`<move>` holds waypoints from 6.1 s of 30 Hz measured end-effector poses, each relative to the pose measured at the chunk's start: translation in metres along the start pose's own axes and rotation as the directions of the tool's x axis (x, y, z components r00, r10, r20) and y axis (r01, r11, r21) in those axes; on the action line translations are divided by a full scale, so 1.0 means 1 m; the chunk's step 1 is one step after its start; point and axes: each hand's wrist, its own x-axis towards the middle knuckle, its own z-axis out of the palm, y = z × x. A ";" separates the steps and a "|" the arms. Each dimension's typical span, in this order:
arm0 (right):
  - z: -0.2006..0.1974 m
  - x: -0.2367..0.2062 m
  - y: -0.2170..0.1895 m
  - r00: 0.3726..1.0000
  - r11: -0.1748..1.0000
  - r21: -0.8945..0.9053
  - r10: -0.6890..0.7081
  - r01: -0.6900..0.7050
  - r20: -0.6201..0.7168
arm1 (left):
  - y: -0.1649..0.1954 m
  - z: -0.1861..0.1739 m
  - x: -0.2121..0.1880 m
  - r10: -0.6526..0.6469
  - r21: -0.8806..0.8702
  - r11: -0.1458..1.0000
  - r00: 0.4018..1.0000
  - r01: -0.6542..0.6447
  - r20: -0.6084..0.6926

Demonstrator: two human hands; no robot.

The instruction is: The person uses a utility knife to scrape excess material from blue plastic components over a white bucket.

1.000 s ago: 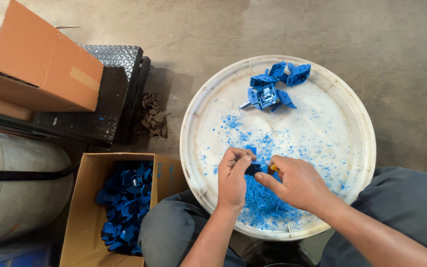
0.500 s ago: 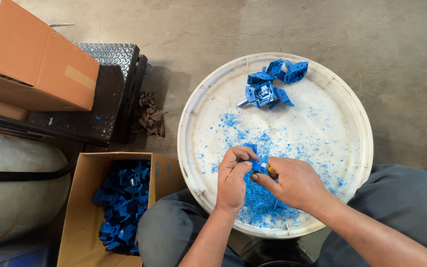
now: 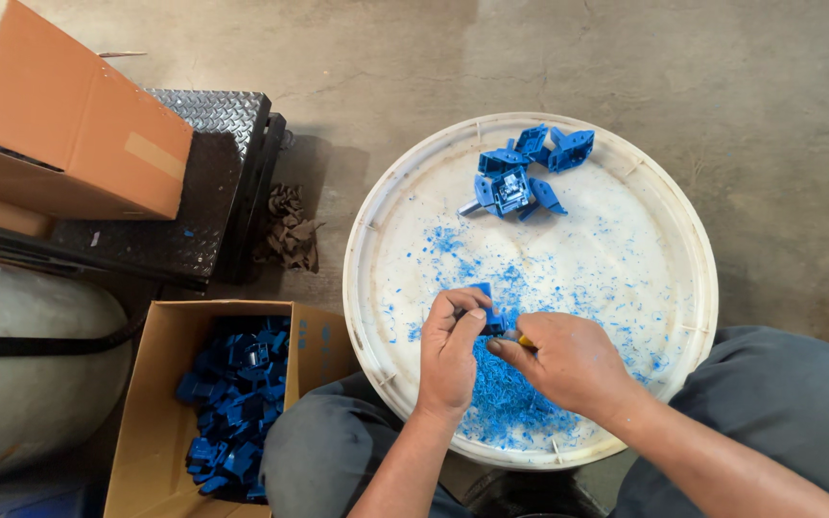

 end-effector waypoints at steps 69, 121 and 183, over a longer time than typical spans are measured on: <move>-0.004 0.002 -0.009 0.995 0.999 -0.012 -0.040 0.041 0.087 | -0.013 -0.002 0.003 -0.140 0.251 0.948 0.966 0.195 -0.219; 0.008 -0.007 -0.004 0.963 0.961 -0.152 -0.248 0.231 -0.103 | -0.006 -0.001 0.005 -0.207 0.153 0.957 0.949 0.247 -0.239; 0.013 -0.001 -0.002 0.993 0.998 0.006 0.064 -0.065 0.104 | 0.009 0.002 -0.002 0.003 -0.152 0.988 0.990 -0.025 -0.143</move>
